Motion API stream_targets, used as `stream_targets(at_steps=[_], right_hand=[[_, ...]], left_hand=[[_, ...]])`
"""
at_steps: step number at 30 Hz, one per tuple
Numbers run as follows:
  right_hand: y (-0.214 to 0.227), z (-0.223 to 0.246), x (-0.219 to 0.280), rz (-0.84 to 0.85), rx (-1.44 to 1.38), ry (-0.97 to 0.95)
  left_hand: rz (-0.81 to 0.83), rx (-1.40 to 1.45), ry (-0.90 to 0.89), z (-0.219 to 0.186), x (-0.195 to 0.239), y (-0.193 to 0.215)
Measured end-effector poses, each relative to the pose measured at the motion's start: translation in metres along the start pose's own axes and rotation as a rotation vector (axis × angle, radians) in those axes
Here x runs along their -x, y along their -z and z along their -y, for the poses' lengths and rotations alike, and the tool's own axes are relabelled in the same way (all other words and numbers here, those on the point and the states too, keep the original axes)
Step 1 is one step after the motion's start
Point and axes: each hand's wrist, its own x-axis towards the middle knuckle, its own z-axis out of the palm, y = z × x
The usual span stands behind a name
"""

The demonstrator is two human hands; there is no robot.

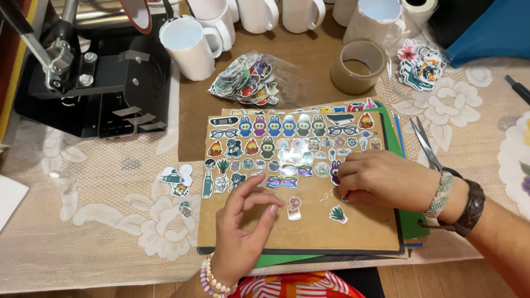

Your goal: Peeling stickers from a sheet and placing them onto a board

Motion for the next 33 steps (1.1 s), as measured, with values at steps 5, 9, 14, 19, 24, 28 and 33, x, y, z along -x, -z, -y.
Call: stream_targets(at_steps=[5,9,14,19,24,28,33], right_hand=[[-0.006,0.0,0.01,0.048,0.007,-0.105],[0.002,0.022,0.024,-0.25,-0.005,0.006],[-0.016,0.066,0.016,-0.717,-0.139,0.169],[-0.017,0.083,-0.001,-0.912,-0.24,0.2],[-0.014,0.085,-0.013,-0.92,-0.32,0.281],[-0.014,0.084,-0.016,-0.909,-0.358,0.288],[-0.013,0.083,-0.017,-0.881,-0.349,0.281]], left_hand=[[-0.012,-0.013,-0.022,0.001,0.0,0.003],[0.011,0.014,-0.167,0.01,0.004,0.002],[0.135,-0.28,-0.689,0.005,-0.001,0.005],[0.275,-0.493,-1.057,-0.007,-0.007,0.015],[0.218,-0.479,-0.974,-0.012,-0.004,0.011],[0.221,-0.458,-0.922,-0.011,-0.002,0.011],[0.224,-0.451,-0.967,-0.007,-0.004,0.01]])
